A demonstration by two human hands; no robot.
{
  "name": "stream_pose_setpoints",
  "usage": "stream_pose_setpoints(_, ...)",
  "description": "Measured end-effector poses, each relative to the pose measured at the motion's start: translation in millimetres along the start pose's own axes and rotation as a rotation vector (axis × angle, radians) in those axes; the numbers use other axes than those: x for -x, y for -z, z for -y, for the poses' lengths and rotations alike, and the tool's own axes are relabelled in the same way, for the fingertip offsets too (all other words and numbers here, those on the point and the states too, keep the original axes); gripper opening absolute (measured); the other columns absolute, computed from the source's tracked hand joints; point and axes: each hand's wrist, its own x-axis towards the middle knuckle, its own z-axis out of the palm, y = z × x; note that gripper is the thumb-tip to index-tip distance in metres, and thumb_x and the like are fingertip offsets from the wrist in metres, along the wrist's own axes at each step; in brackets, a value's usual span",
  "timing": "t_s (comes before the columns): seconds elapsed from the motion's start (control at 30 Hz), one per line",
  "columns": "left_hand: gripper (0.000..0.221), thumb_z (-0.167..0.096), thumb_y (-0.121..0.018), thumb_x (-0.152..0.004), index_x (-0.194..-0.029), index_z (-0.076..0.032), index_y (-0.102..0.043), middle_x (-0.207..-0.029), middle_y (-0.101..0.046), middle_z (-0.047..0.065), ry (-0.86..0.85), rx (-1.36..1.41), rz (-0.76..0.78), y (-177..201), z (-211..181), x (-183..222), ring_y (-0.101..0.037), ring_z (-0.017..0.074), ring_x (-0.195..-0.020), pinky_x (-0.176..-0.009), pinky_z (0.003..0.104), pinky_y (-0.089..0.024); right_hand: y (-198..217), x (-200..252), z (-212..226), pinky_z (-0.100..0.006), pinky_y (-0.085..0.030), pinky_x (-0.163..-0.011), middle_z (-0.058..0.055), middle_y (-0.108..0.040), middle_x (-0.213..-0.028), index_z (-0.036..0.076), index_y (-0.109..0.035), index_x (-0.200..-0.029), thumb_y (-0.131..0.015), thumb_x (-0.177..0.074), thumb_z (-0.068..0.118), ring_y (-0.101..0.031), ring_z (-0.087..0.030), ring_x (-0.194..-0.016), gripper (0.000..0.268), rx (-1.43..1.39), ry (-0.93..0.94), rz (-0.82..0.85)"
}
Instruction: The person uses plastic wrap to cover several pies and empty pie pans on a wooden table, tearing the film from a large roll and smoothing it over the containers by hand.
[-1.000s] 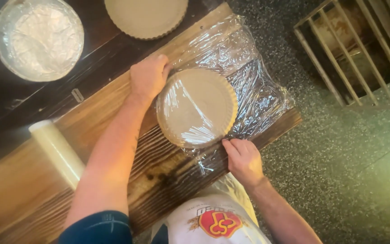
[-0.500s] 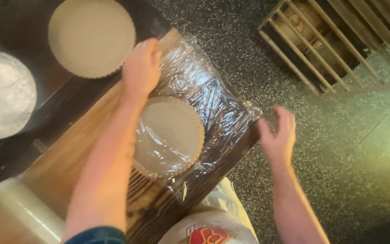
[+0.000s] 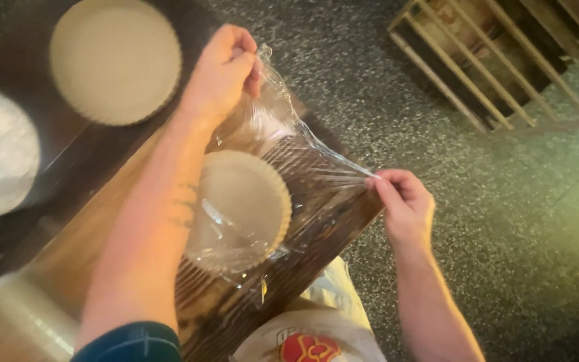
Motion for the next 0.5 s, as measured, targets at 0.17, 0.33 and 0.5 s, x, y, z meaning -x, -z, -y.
stream_pose_setpoints(0.17, 0.029, -0.002, -0.039, -0.083, -0.104, -0.016, -0.054, -0.077, -0.054, -0.007, -0.092, 0.011, 0.020, 63, -10, 92, -0.060, 0.0079, -0.079, -0.091, 0.031, -0.050, 4, 48, -3, -0.021, -0.065, -0.093, -0.005, -0.073, -0.100, 0.007, -0.068, -0.102, -0.060, -0.098, -0.009, -0.072, -0.013, -0.096, 0.018, -0.272, 0.597, 0.501)
stream_pose_setpoints(0.33, 0.033, 0.005, -0.042, -0.088, -0.083, -0.016, -0.066, -0.096, -0.067, -0.002, -0.199, -0.282, -0.012, 102, 66, 110, -0.061, 0.0115, -0.099, -0.098, 0.037, -0.050, -29, 88, 12, -0.025, -0.061, -0.085, -0.006, -0.072, -0.094, 0.007, -0.068, -0.099, -0.060, -0.095, -0.001, -0.069, -0.015, -0.090, 0.011, -0.045, 0.853, 0.777)
stream_pose_setpoints(0.5, 0.035, 0.017, -0.037, -0.069, -0.061, -0.011, -0.057, -0.072, -0.063, -0.003, -0.522, -0.483, -0.056, 111, 143, 87, -0.055, 0.0183, -0.095, -0.087, 0.039, -0.048, -56, 108, 15, -0.026, -0.057, -0.074, -0.003, -0.068, -0.082, 0.009, -0.066, -0.090, -0.059, -0.095, -0.002, -0.064, -0.013, -0.078, 0.014, 0.260, 0.967, 0.877)
